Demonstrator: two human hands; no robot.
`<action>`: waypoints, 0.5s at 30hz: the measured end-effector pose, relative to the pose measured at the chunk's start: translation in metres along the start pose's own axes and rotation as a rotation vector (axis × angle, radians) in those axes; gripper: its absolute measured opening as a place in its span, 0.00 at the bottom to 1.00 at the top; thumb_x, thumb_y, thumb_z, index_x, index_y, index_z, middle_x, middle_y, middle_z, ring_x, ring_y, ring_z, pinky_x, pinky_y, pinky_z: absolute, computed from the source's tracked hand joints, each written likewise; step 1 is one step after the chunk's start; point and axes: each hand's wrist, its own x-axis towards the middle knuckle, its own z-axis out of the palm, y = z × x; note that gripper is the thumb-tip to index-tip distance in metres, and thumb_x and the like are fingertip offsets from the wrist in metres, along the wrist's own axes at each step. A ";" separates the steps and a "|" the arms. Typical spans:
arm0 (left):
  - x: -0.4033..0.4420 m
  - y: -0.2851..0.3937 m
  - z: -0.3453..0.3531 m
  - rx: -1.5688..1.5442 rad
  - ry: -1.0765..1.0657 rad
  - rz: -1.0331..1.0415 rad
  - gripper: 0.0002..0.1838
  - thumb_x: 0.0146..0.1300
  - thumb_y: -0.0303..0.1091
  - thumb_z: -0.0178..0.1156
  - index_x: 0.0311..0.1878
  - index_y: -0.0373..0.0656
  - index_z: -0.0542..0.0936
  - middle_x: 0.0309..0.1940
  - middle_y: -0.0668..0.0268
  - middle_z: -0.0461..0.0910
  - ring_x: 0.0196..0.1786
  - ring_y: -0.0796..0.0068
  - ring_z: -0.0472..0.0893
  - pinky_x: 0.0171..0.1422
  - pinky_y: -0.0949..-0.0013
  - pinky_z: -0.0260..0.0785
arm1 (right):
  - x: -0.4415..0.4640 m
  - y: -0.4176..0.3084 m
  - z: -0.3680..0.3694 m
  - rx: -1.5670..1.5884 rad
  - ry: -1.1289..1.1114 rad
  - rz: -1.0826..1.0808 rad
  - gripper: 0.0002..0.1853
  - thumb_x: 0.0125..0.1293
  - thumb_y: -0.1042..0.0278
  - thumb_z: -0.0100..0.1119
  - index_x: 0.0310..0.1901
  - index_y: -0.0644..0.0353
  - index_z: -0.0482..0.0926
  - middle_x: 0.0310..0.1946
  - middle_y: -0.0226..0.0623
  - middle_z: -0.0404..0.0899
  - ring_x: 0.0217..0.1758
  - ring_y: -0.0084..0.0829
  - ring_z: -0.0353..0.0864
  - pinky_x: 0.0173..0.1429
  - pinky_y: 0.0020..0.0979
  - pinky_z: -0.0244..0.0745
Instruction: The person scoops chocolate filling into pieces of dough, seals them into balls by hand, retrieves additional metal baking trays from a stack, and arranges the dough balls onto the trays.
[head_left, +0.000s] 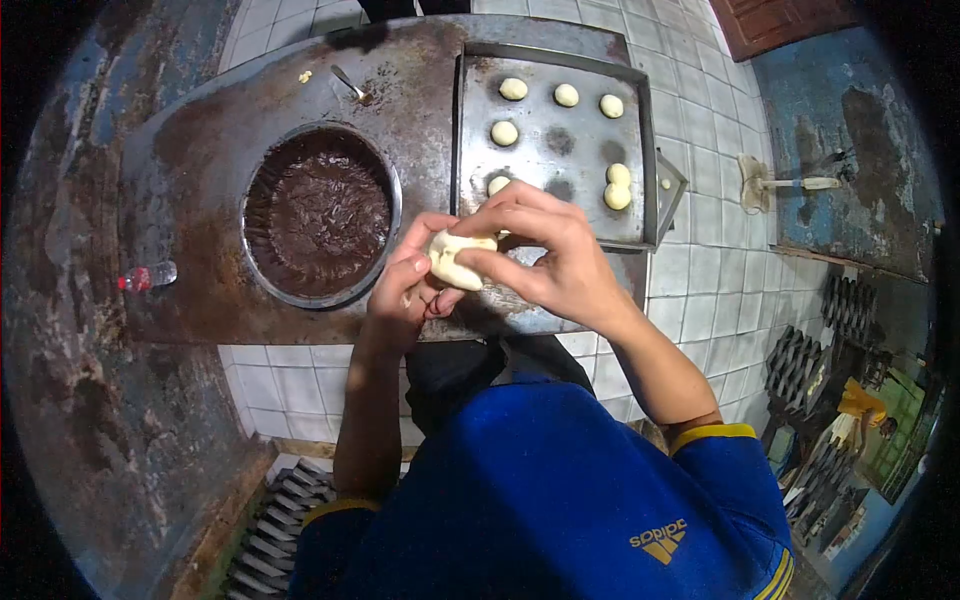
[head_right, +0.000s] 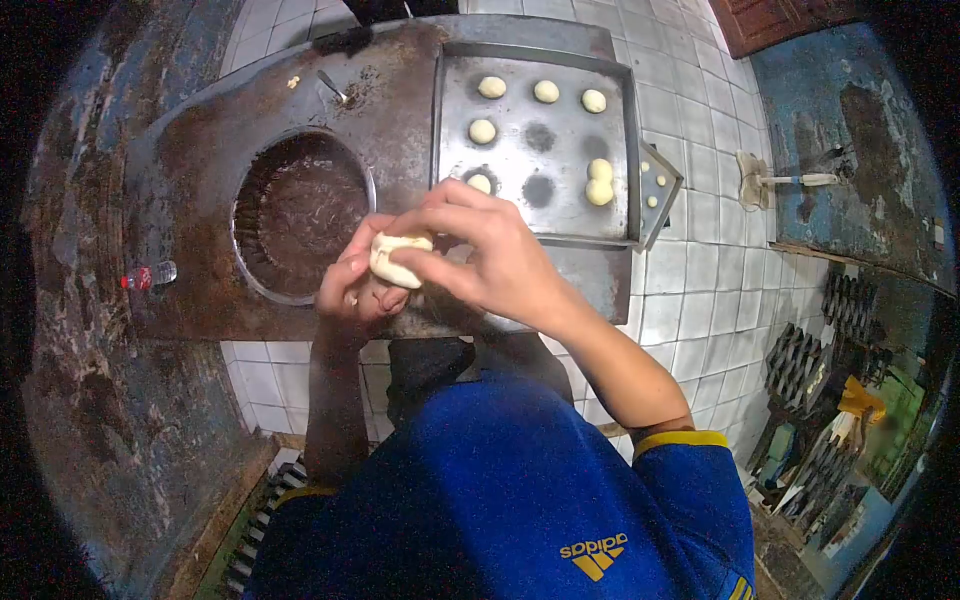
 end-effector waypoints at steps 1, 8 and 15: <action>0.001 -0.003 0.000 0.090 0.029 0.000 0.22 0.72 0.40 0.54 0.66 0.42 0.70 0.40 0.71 0.78 0.31 0.89 0.70 0.29 0.82 0.58 | -0.002 0.006 -0.001 0.004 0.066 -0.015 0.13 0.65 0.70 0.75 0.51 0.62 0.90 0.44 0.40 0.85 0.43 0.34 0.87 0.48 0.33 0.82; 0.025 -0.010 0.022 0.373 0.215 0.048 0.11 0.74 0.37 0.61 0.54 0.44 0.76 0.35 0.74 0.78 0.29 0.92 0.69 0.28 0.82 0.56 | -0.010 0.004 -0.015 0.017 0.197 -0.016 0.29 0.65 0.67 0.73 0.69 0.58 0.80 0.56 0.46 0.82 0.50 0.42 0.87 0.54 0.38 0.84; 0.031 0.008 0.054 0.207 0.309 0.029 0.21 0.75 0.35 0.61 0.65 0.42 0.69 0.30 0.73 0.77 0.27 0.95 0.69 0.25 0.84 0.53 | -0.011 0.050 -0.011 0.209 0.215 0.060 0.20 0.69 0.68 0.74 0.61 0.61 0.86 0.40 0.38 0.86 0.45 0.28 0.87 0.48 0.30 0.84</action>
